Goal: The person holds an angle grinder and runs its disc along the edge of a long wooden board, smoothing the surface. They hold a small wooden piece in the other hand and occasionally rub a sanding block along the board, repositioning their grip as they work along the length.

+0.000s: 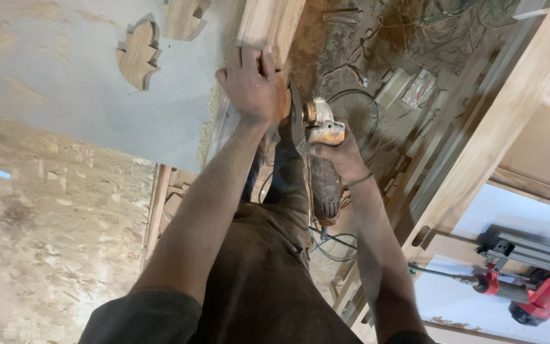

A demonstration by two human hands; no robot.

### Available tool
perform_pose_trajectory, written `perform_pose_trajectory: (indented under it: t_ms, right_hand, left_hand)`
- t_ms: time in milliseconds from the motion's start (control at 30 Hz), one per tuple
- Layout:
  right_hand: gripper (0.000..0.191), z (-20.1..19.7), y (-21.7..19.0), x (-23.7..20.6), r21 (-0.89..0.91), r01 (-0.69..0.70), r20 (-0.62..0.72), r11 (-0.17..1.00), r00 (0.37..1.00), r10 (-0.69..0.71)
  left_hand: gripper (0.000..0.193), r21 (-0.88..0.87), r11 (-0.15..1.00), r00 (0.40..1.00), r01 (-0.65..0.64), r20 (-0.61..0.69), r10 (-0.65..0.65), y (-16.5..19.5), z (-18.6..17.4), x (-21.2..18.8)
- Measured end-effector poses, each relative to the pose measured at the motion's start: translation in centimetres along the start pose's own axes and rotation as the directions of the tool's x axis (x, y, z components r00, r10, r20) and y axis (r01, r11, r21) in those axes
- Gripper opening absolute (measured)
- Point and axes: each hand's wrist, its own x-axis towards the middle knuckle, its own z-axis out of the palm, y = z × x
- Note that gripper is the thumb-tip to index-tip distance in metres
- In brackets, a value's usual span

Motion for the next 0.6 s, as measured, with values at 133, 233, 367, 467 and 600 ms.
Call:
perform_pose_trajectory:
  t_ms: [133,233,367,467,600]
  right_hand:
    - [0.069,-0.2,-1.4,0.2,-0.042,0.028,0.059,0.999,0.998,-0.025]
    - [0.068,0.5,-1.7,-1.4,-0.005,0.011,0.037,1.0,0.999,-0.011]
    - [0.07,2.7,-0.6,-3.9,0.059,-0.051,-0.059,0.997,0.997,0.055]
    - [0.069,3.6,0.5,-5.2,0.064,-0.027,-0.087,0.998,0.996,0.033]
    - [0.071,3.4,1.9,-6.6,0.055,0.014,-0.07,0.998,0.997,-0.01]
  left_hand:
    - [0.022,0.021,1.0,1.0,0.007,0.013,-0.007,-0.1,0.1,0.0]
    - [0.021,0.015,1.0,0.999,0.016,0.039,-0.017,-0.2,0.3,0.1]
    - [0.021,0.007,1.0,0.999,0.026,0.036,-0.026,-0.2,0.4,0.1]
    - [0.018,-0.013,0.999,0.999,0.029,0.024,-0.029,0.0,0.2,0.0]
    - [0.019,0.01,0.999,0.999,0.032,0.011,-0.032,0.1,0.0,0.0]
